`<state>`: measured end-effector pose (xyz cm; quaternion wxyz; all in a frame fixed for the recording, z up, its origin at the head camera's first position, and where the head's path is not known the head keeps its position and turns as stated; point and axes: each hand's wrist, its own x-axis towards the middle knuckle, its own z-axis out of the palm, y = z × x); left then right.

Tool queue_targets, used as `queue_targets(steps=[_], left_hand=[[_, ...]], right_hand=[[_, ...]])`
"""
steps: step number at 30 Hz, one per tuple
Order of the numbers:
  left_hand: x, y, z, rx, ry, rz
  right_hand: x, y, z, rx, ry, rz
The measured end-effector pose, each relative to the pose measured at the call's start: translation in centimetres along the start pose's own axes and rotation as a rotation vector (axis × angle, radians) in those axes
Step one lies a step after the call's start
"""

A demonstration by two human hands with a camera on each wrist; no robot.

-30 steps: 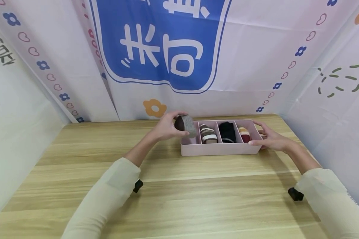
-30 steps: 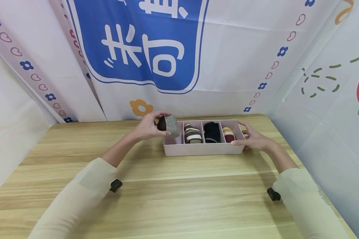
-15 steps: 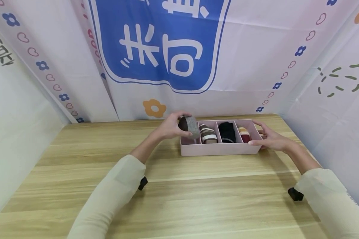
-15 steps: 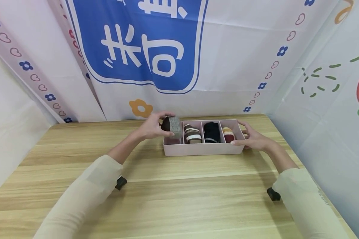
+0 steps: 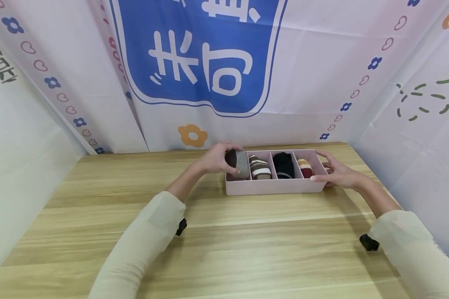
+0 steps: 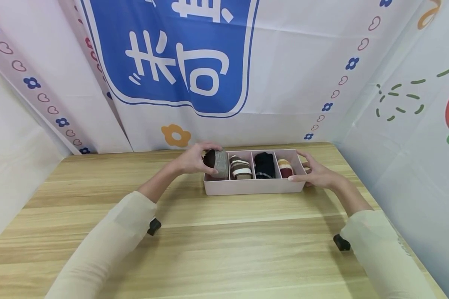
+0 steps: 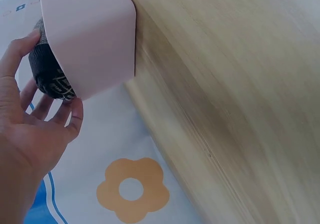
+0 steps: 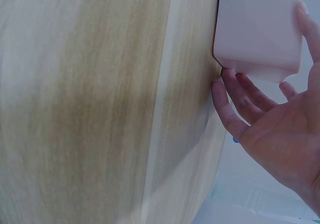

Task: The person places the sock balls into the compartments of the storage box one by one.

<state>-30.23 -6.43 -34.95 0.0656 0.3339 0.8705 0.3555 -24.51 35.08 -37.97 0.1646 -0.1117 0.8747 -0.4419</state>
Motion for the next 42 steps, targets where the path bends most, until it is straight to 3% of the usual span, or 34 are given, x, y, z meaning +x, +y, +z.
queue_targets(steps=[6, 20, 26, 36, 42], left_hand=[[0.1, -0.3, 0.5, 0.077, -0.02, 0.046], [-0.1, -1.5, 1.6, 0.011, -0.024, 0.096], [-0.6, -1.5, 1.3, -0.018, 0.012, 0.065], [-4.0, -1.8, -0.1, -0.1, 0.187, 0.063], [-7.5, -1.9, -2.1, -0.037, 0.255, 0.067]], right_hand=[[0.0, 0.0, 0.1, -0.004, 0.001, 0.011], [-0.1, 0.0, 0.2, -0.006, 0.001, 0.011], [-0.2, -0.1, 0.1, -0.005, 0.0, 0.011], [0.0, 0.0, 0.2, 0.0, -0.003, 0.005], [-0.2, 0.1, 0.1, -0.004, 0.003, 0.004]])
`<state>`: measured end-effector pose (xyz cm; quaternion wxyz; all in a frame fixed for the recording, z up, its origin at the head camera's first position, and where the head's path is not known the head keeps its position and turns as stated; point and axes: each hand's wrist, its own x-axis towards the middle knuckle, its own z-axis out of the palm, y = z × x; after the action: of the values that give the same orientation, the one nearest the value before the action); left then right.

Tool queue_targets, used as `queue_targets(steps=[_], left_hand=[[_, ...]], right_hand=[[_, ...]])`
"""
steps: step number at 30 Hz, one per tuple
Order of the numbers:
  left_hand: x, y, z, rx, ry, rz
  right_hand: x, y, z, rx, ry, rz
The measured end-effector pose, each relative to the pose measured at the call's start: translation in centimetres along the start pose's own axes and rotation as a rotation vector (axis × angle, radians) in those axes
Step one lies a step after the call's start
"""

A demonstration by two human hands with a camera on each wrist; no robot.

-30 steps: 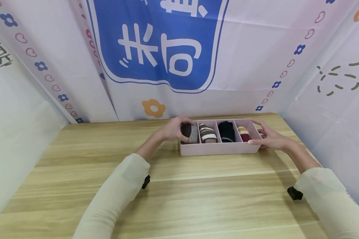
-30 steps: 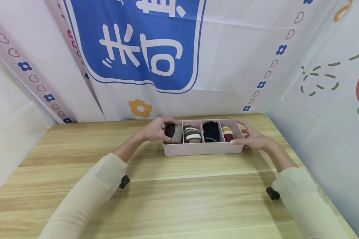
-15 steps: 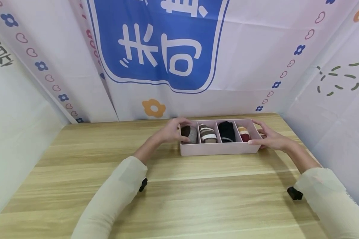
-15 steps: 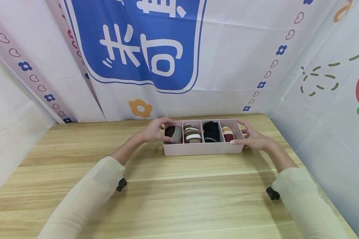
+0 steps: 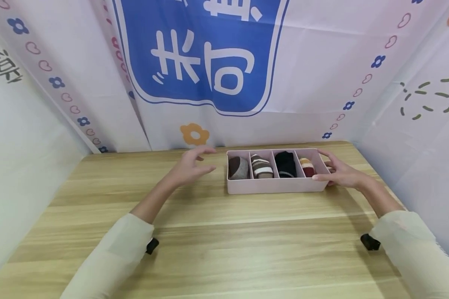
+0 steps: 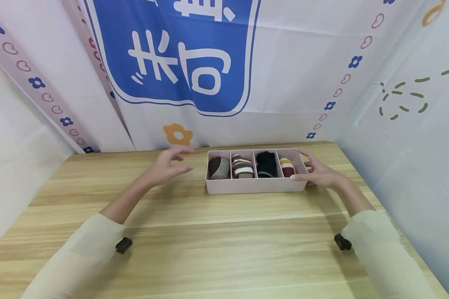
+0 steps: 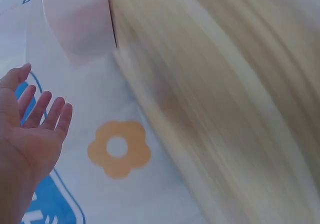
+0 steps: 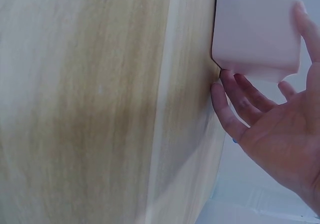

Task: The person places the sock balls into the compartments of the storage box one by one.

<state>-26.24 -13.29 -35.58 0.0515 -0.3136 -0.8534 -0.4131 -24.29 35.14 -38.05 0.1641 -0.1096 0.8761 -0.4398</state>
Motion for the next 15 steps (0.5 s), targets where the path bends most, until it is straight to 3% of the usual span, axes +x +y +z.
queue_targets(steps=[4, 11, 13, 15], left_hand=[[-1.9, -0.4, -2.0, 0.062, 0.01, -0.024], [-5.7, -0.8, -5.4, 0.169, 0.031, -0.147], [-6.8, -0.9, -6.2, 0.224, 0.057, -0.156], [-7.7, -1.0, -6.9, 0.29, 0.088, -0.146]], right_hand=[[-0.3, 0.3, -0.3, -0.002, 0.002, -0.006], [-1.0, 1.3, -0.9, -0.044, 0.005, -0.025], [-1.1, 1.5, -0.9, -0.078, 0.056, -0.062], [-1.3, 1.6, -1.0, -0.149, 0.164, -0.105]])
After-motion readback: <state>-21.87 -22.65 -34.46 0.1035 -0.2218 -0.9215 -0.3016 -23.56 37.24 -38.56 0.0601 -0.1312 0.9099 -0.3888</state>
